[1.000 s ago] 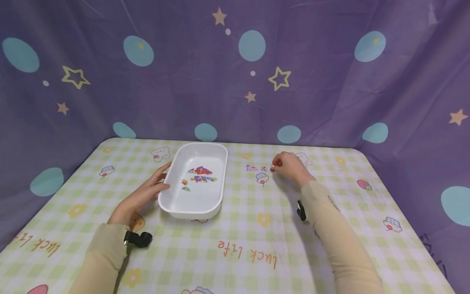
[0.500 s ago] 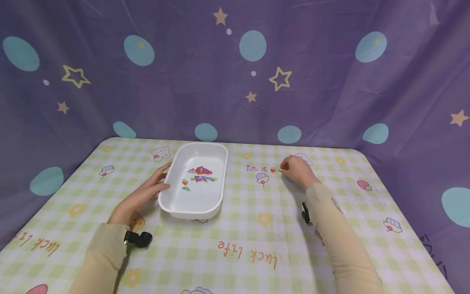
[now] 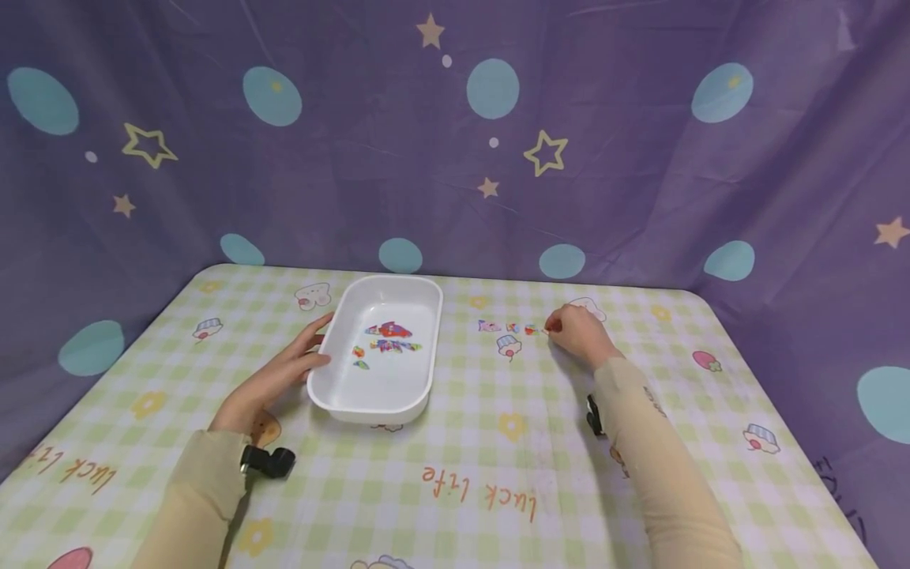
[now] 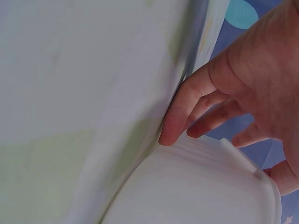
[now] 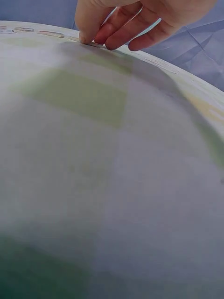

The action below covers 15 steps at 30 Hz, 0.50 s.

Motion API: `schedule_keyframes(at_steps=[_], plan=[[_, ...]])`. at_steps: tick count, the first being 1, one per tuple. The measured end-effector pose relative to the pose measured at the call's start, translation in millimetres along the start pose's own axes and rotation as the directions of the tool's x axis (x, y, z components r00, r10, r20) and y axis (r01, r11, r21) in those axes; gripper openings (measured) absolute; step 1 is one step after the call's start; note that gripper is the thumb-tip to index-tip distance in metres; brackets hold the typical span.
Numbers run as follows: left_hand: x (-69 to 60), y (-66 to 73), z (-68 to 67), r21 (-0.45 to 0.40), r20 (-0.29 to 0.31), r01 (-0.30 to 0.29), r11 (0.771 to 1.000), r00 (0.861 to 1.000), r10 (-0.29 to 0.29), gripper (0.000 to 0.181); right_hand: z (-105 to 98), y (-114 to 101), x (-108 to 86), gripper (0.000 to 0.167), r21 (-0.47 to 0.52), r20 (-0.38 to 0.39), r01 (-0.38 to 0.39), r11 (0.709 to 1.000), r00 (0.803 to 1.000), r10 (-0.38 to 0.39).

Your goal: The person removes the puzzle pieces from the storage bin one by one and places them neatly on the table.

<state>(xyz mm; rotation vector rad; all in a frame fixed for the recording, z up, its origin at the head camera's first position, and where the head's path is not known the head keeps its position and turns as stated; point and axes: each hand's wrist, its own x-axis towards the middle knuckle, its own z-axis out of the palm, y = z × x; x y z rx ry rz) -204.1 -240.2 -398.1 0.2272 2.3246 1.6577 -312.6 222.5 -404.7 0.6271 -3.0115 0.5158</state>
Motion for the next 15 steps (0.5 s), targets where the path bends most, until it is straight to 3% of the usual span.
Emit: schedule_keyframes(at_steps=[7,15], plan=[[0.6,1.1,0.5,-0.001,0.000,0.005,1.000,1.000,-0.005,0.067,-4.1,-6.7,0.1,0.016,-0.019,-0.018,-0.009,1.000,1.000,0.009],[0.2,-1.4,0.0,-0.015,0.005,-0.024,1.000,1.000,0.024,0.067,-9.5,-39.3,10.6,0.022,-0.054,-0.004,0.032,0.998,0.999,-0.032]])
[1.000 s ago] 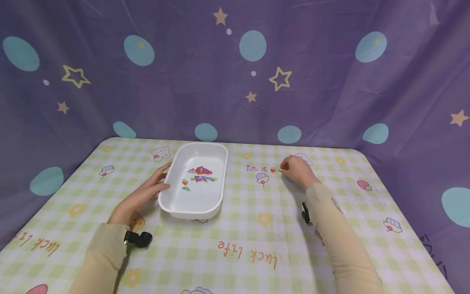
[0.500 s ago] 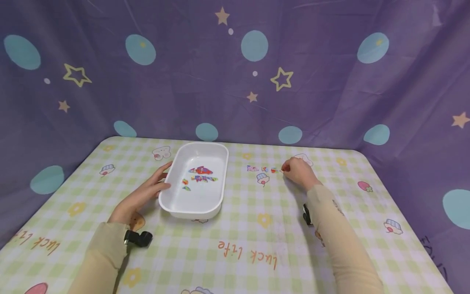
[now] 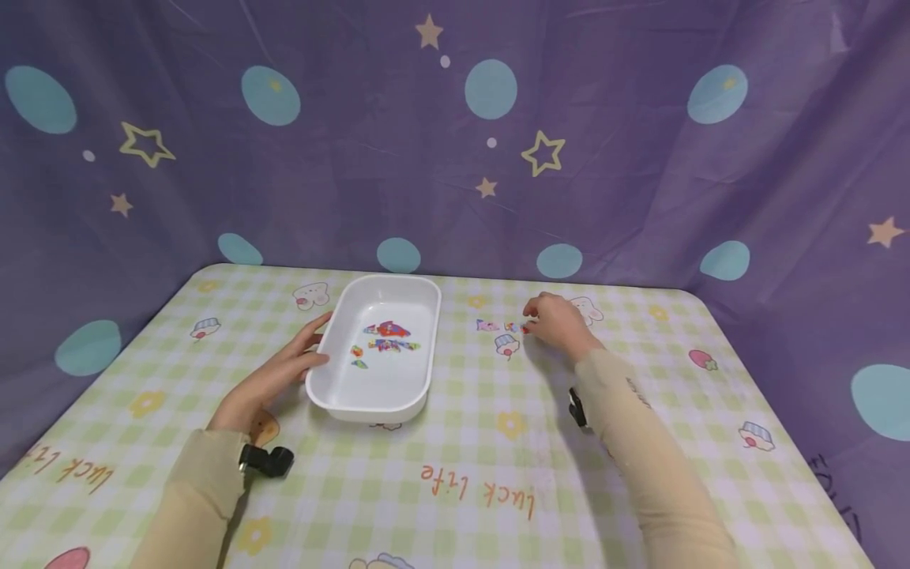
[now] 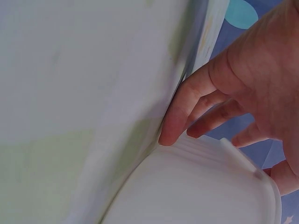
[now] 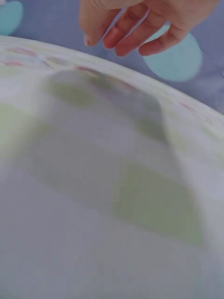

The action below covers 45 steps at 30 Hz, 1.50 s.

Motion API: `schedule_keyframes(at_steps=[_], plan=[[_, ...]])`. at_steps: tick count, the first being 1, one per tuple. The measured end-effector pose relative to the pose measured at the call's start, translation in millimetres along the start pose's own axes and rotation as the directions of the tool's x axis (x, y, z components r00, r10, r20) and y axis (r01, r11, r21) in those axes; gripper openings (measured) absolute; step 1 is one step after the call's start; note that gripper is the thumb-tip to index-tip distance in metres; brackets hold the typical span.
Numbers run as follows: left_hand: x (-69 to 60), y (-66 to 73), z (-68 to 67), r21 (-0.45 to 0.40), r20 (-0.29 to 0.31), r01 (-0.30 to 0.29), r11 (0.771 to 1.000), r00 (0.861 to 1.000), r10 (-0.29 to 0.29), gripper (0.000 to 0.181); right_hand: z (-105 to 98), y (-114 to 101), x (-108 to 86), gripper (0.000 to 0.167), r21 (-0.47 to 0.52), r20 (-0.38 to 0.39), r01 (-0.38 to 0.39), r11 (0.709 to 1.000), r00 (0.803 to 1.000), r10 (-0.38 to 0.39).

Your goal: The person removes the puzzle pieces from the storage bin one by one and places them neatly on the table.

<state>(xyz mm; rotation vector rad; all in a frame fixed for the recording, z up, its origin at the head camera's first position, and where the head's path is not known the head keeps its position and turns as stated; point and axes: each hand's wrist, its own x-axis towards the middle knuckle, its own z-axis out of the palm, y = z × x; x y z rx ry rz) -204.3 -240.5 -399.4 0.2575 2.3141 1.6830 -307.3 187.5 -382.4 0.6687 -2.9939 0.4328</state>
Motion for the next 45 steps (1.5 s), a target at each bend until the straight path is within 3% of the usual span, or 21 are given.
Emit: schedule_keyframes(at_steps=[5,13,26,32,39,45], plan=[[0.0,0.4,0.3,-0.006,0.006,0.000,1.000,1.000,0.000,0.067,-4.1,-26.1,10.9,0.023,-0.019,0.025,0.034,0.999,0.999,-0.034],[0.0,0.5,0.0,-0.003,0.000,0.006,1.000,1.000,-0.006,0.067,-13.6,-68.1,26.9,0.020,-0.043,-0.005,0.146,0.988,0.989,-0.147],[1.8,2.3,-3.0,0.014,-0.005,0.005,1.000,1.000,-0.005,0.068,-4.7,-121.7,43.0,0.017,-0.061,-0.061,0.320,0.945,0.944,-0.324],[1.8,1.7,-4.1,0.013,-0.008,0.003,1.000,1.000,-0.003,0.068,0.1,-143.3,47.6,0.018,-0.079,-0.071,0.364,0.928,0.926,-0.370],[2.6,-0.1,-2.3,0.023,-0.007,0.021,1.000,1.000,-0.021,0.068,11.0,-165.4,51.6,0.020,-0.124,0.023,0.387,0.914,0.922,-0.388],[2.0,-1.2,-0.4,0.017,-0.007,0.023,1.000,1.000,-0.023,0.068,22.8,-176.9,56.3,0.021,-0.152,0.138,0.358,0.921,0.931,-0.339]])
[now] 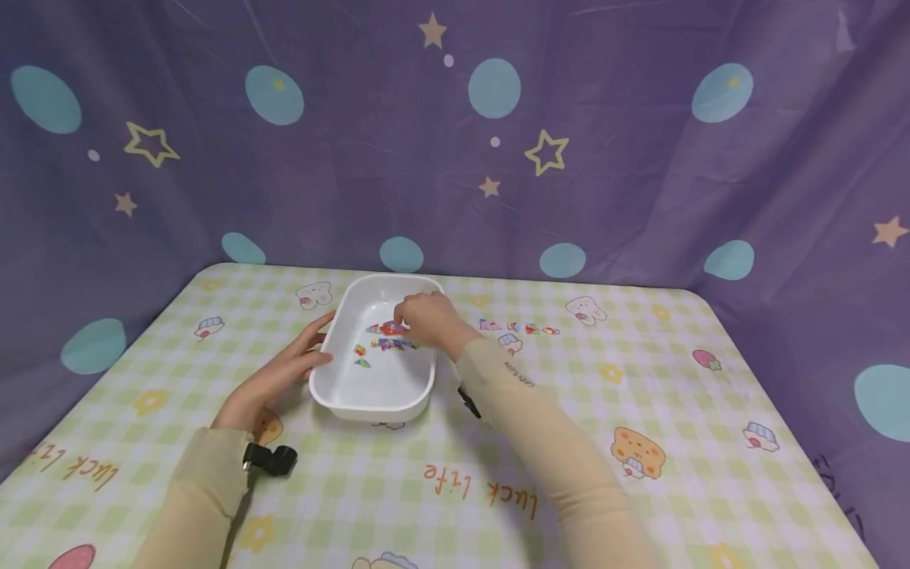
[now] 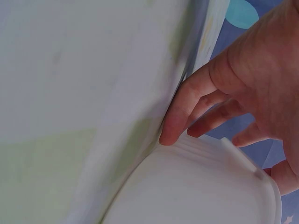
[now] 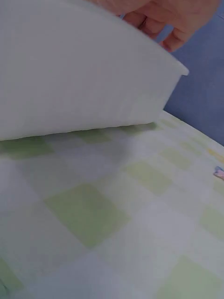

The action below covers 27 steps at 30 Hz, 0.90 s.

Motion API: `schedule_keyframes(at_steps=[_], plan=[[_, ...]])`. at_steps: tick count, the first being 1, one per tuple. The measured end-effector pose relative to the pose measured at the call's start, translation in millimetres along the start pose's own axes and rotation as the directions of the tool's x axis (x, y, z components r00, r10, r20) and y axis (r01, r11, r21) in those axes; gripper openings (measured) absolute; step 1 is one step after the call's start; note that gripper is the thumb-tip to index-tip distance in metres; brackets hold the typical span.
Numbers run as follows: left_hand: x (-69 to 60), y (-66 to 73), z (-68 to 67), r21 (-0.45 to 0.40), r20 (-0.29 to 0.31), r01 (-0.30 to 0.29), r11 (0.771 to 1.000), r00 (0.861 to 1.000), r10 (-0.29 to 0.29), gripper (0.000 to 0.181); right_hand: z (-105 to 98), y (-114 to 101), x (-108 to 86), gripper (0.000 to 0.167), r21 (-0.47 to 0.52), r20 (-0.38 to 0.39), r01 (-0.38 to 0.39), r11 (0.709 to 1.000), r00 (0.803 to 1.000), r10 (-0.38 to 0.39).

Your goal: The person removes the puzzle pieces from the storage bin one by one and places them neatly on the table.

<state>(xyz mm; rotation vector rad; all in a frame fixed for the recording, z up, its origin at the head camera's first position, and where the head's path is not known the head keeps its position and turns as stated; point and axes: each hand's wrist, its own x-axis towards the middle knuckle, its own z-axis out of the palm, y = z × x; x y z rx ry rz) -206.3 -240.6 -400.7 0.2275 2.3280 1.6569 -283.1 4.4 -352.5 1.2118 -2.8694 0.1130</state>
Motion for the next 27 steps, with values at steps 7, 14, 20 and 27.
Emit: schedule_keyframes(at_steps=[7,14,20,27], plan=[[-1.1,-0.4,0.5,-0.013,0.010,-0.014,1.000,1.000,0.014,0.067,9.1,-3.0,6.6,0.016,-0.054,0.131,-0.085,0.995,0.987,0.091],[-0.2,-0.7,0.4,-0.007,0.005,-0.012,1.000,1.000,0.012,0.068,17.0,-6.1,10.8,0.017,-0.099,0.197,-0.127,0.987,0.970,0.145],[-0.4,-0.4,0.2,-0.005,0.004,-0.006,1.000,1.000,0.006,0.068,17.2,-8.8,11.5,0.013,-0.099,0.191,-0.139,0.985,0.969,0.156],[-0.7,0.2,-0.4,-0.011,-0.001,-0.012,1.000,1.000,0.012,0.068,19.0,-8.6,13.3,0.009,-0.093,0.197,-0.145,0.985,0.967,0.161]])
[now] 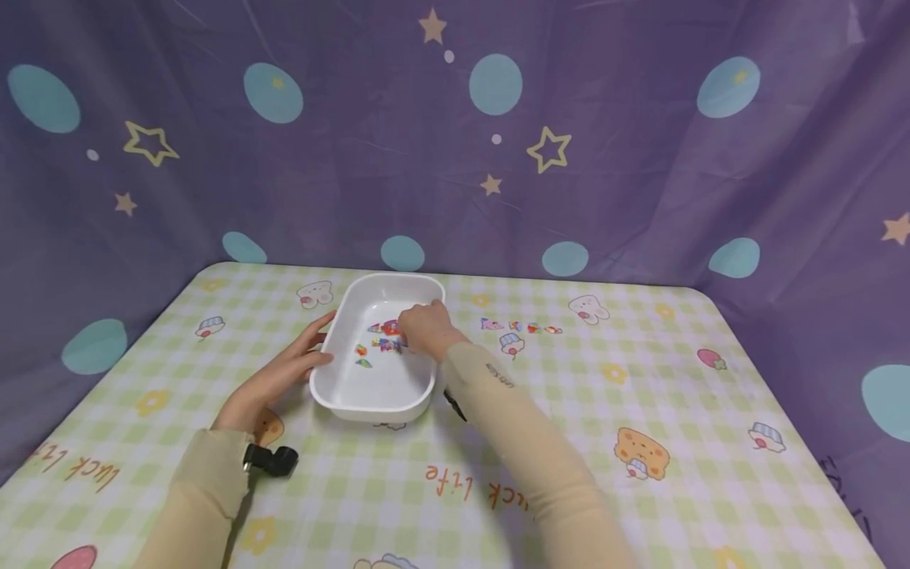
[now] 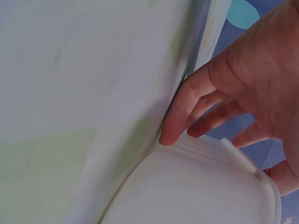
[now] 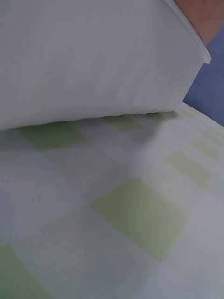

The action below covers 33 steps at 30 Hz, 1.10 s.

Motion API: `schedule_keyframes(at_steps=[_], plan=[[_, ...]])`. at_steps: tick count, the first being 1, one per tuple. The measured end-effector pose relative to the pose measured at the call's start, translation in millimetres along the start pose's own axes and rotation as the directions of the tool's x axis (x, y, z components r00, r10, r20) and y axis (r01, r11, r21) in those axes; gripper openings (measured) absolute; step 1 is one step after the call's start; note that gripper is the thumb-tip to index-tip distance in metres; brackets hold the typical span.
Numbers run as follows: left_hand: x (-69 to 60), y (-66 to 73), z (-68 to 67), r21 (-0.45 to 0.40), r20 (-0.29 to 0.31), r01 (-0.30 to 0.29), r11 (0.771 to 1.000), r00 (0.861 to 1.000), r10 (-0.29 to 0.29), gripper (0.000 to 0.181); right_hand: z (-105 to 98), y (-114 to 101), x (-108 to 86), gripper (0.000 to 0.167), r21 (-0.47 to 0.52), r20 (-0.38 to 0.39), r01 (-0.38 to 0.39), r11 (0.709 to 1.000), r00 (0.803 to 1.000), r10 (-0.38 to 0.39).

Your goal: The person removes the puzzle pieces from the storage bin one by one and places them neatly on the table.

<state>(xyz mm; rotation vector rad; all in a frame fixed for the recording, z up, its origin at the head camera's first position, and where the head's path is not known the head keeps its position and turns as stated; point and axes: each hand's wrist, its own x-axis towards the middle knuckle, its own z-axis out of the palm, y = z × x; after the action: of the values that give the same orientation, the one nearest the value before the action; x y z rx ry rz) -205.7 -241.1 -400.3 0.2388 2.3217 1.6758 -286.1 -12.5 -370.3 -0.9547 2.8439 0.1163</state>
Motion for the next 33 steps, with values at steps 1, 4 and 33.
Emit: schedule_keyframes(at_steps=[1,4,33], plan=[[0.2,-0.1,0.0,-0.002,0.001,0.000,1.000,1.000,0.000,0.068,0.3,0.0,0.1,0.009,0.004,0.002,0.000,1.000,1.000,0.000],[0.4,-0.2,-0.2,-0.006,0.003,0.001,1.000,1.000,-0.001,0.068,0.9,0.1,0.0,0.008,0.004,0.006,0.002,1.000,1.000,-0.002],[1.2,2.2,-0.1,0.011,0.002,0.008,1.000,1.000,-0.008,0.067,-13.2,8.7,-9.7,0.018,0.093,-0.143,0.122,0.988,0.984,-0.108]])
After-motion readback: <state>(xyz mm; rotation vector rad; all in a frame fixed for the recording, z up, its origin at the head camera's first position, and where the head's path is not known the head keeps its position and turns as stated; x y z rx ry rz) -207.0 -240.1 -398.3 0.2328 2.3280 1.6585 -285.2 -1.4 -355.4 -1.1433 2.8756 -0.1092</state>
